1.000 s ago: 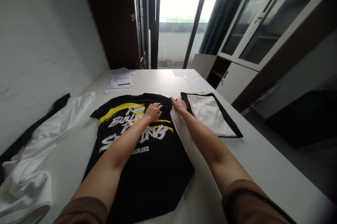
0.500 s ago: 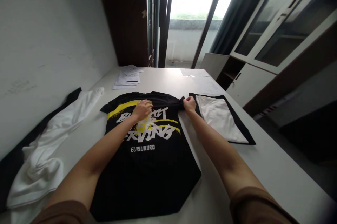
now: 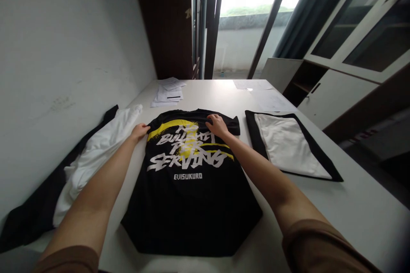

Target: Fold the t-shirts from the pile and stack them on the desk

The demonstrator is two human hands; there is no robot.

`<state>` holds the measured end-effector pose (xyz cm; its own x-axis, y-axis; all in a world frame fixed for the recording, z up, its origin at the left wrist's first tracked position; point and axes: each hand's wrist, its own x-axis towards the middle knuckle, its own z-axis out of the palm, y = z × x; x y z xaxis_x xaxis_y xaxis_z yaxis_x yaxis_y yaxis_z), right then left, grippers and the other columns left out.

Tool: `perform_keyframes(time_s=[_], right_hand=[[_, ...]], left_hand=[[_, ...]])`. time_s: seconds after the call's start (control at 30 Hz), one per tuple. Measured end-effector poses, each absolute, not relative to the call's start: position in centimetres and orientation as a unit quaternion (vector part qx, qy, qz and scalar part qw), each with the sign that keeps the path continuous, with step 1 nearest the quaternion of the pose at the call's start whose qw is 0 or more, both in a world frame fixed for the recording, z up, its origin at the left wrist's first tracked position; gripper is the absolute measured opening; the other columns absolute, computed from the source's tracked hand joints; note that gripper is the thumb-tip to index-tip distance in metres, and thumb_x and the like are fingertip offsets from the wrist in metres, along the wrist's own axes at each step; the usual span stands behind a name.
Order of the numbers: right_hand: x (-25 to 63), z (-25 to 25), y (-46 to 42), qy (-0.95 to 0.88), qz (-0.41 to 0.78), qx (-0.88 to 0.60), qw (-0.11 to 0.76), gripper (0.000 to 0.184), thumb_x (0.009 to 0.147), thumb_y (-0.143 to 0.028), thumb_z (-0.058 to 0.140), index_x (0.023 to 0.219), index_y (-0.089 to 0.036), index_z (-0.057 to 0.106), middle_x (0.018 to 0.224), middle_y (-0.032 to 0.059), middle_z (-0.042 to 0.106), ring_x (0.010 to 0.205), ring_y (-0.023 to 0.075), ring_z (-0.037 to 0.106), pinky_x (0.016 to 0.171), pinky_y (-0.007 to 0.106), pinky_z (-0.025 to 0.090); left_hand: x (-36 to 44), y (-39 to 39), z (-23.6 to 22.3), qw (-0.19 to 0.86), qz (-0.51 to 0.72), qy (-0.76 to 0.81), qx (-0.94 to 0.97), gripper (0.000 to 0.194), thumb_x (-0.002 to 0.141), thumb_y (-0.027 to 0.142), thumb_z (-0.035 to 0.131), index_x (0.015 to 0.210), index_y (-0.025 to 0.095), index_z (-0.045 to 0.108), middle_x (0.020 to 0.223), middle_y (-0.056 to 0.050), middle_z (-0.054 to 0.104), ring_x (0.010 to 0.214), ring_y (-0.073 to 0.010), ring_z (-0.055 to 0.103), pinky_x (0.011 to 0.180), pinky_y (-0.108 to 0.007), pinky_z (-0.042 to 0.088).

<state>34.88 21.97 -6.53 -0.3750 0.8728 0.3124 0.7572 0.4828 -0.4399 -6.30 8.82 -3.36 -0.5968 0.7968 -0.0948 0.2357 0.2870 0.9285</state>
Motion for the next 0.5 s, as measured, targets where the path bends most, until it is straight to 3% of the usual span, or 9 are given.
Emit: perform_keyframes(time_s=[0.13, 0.23, 0.33, 0.5], right_hand=[[33.6, -8.0, 21.6, -0.838, 0.08, -0.508, 0.181, 0.047, 0.097, -0.048, 0.055, 0.136, -0.022, 0.06, 0.147, 0.0135, 0.051, 0.139, 0.0329, 0.042, 0.115, 0.048, 0.033], [34.1, -8.9, 21.6, -0.843, 0.051, -0.509, 0.164, 0.05, 0.1, -0.05, 0.05, 0.142, -0.023, 0.056, 0.155, 0.0128, 0.045, 0.145, 0.0335, 0.035, 0.12, 0.053, 0.024], [34.6, -9.3, 21.5, -0.85, 0.048, -0.497, 0.168, 0.05, 0.101, -0.049, 0.048, 0.143, -0.023, 0.056, 0.156, 0.0123, 0.044, 0.145, 0.0319, 0.035, 0.12, 0.051, 0.023], [34.8, -9.2, 21.4, -0.85, 0.048, -0.492, 0.185, 0.049, 0.1, -0.046, 0.05, 0.141, -0.021, 0.058, 0.153, 0.0124, 0.048, 0.144, 0.0311, 0.038, 0.12, 0.049, 0.026]], left_hand=[[-6.0, 8.9, -2.3, 0.354, 0.524, 0.711, 0.307, 0.026, 0.087, 0.042, 0.068, 0.082, 0.018, 0.057, 0.078, -0.003, 0.064, 0.074, -0.0164, 0.063, 0.069, -0.03, 0.054], [-6.6, 8.4, -1.6, 0.438, 0.576, 0.637, 0.264, 0.025, 0.094, 0.044, 0.061, 0.093, 0.019, 0.06, 0.088, -0.006, 0.068, 0.078, -0.0177, 0.066, 0.072, -0.033, 0.058], [-6.8, 8.0, -1.8, 0.497, 0.613, 0.574, 0.219, 0.026, 0.099, 0.043, 0.055, 0.097, 0.017, 0.063, 0.092, -0.008, 0.07, 0.083, -0.0199, 0.067, 0.073, -0.034, 0.059], [-5.5, 8.7, -2.7, 0.423, 0.615, 0.618, 0.245, 0.02, 0.096, 0.034, 0.06, 0.094, 0.015, 0.065, 0.082, -0.006, 0.069, 0.08, -0.0191, 0.066, 0.069, -0.03, 0.057]])
